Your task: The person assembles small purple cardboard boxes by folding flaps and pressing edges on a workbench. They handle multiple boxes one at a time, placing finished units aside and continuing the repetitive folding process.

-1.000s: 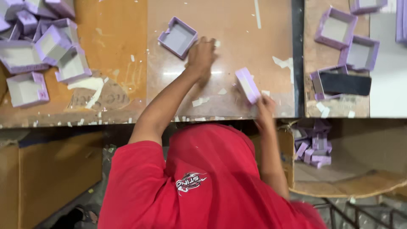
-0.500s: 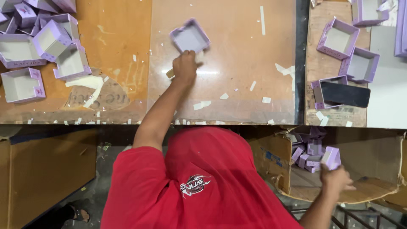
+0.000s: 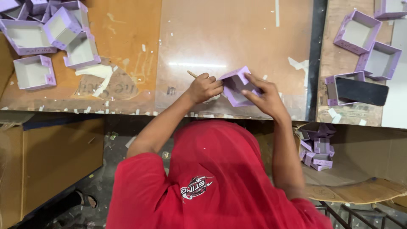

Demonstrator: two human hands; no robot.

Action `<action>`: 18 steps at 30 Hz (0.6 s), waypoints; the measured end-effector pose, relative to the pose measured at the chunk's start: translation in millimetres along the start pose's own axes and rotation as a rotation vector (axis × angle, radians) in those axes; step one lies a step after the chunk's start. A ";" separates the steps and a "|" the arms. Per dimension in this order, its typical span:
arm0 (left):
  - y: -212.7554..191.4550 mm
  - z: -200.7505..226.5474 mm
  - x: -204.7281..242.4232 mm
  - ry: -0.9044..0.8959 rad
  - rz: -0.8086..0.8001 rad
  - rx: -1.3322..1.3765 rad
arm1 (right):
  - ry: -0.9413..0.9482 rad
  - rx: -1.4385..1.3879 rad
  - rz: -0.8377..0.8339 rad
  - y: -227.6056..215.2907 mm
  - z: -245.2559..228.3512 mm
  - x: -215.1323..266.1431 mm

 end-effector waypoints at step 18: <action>24.3 -13.7 61.9 -1.050 -0.082 0.401 | 0.041 0.214 0.151 87.3 26.0 -49.4</action>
Point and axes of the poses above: each hand's wrist, its own x-axis away from the middle knuckle, its own y-axis out of the palm, z = x × y, the point moved 3 cm from there along -x, towards the middle knuckle, and after that the axes turned 2 degrees about z, right-handed, at the moved point
